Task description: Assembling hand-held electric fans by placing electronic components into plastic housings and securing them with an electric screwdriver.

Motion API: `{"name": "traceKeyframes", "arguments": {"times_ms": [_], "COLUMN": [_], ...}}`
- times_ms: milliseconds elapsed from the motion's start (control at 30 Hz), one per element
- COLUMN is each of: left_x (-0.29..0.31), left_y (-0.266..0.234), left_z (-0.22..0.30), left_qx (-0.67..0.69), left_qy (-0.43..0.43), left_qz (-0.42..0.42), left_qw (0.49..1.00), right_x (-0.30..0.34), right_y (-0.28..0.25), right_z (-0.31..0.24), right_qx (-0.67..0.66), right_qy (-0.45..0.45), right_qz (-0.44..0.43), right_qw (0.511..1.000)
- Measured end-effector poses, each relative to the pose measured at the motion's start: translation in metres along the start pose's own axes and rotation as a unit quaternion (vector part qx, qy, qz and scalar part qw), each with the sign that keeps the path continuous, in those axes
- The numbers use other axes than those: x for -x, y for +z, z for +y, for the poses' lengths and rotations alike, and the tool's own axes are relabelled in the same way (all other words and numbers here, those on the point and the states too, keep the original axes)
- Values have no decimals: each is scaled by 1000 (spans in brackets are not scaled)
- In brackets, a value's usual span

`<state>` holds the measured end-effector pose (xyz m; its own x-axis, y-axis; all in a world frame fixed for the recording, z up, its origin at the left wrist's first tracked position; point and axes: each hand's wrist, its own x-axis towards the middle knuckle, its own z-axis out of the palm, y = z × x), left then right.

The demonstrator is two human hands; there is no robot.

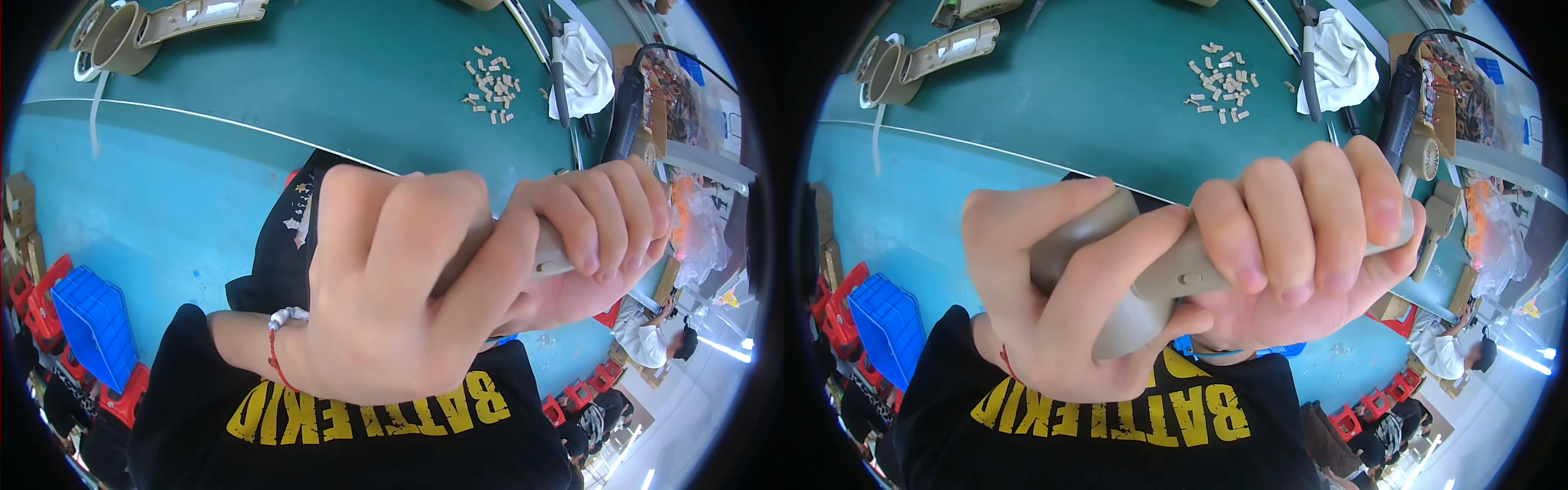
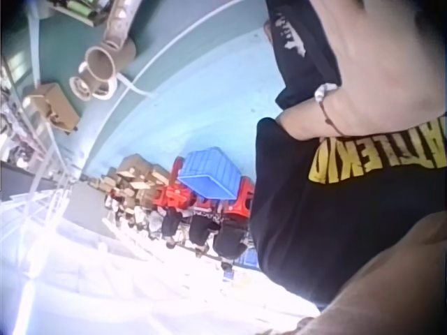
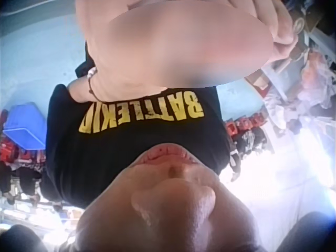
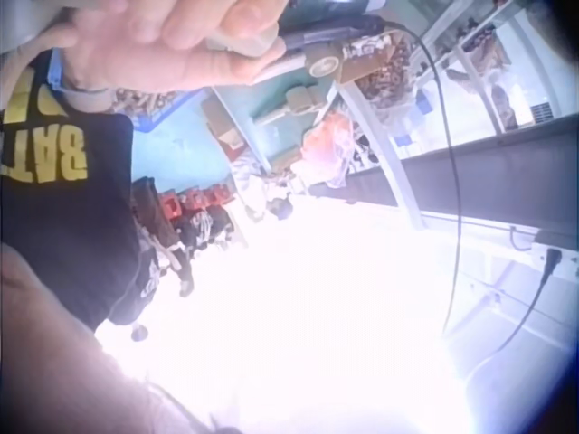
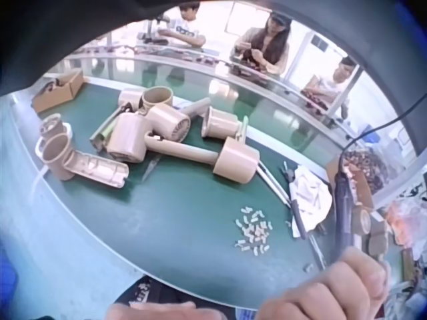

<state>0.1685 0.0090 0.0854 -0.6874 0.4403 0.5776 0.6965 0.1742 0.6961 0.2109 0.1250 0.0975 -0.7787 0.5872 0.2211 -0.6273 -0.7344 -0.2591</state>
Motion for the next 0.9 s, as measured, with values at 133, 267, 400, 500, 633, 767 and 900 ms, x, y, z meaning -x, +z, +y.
{"name": "traceKeyframes", "arguments": {"times_ms": [133,267,400,500,633,767,900], "left_x": [-8,-14,-8,-4,-1,-7,-11], "left_y": [-6,8,29,34,38,39,27], "left_z": [-14,-39,-61,-74,-83,-84,-91], "left_qx": [36,73,139,158,162,165,157], "left_qy": [8,51,44,40,46,52,54], "left_qz": [-97,-114,-82,-72,-80,-103,-169], "left_qw": [995,989,986,984,982,980,971], "right_x": [-3,-11,-19,-22,-24,-26,-24], "right_y": [-6,-8,-15,-16,-14,-10,2], "right_z": [-6,-9,-7,1,6,16,21], "right_qx": [33,115,166,191,262,332,427], "right_qy": [10,15,33,38,51,22,24], "right_qz": [-6,-19,-31,-3,-33,-73,-85], "right_qw": [999,993,985,981,963,940,900]}}
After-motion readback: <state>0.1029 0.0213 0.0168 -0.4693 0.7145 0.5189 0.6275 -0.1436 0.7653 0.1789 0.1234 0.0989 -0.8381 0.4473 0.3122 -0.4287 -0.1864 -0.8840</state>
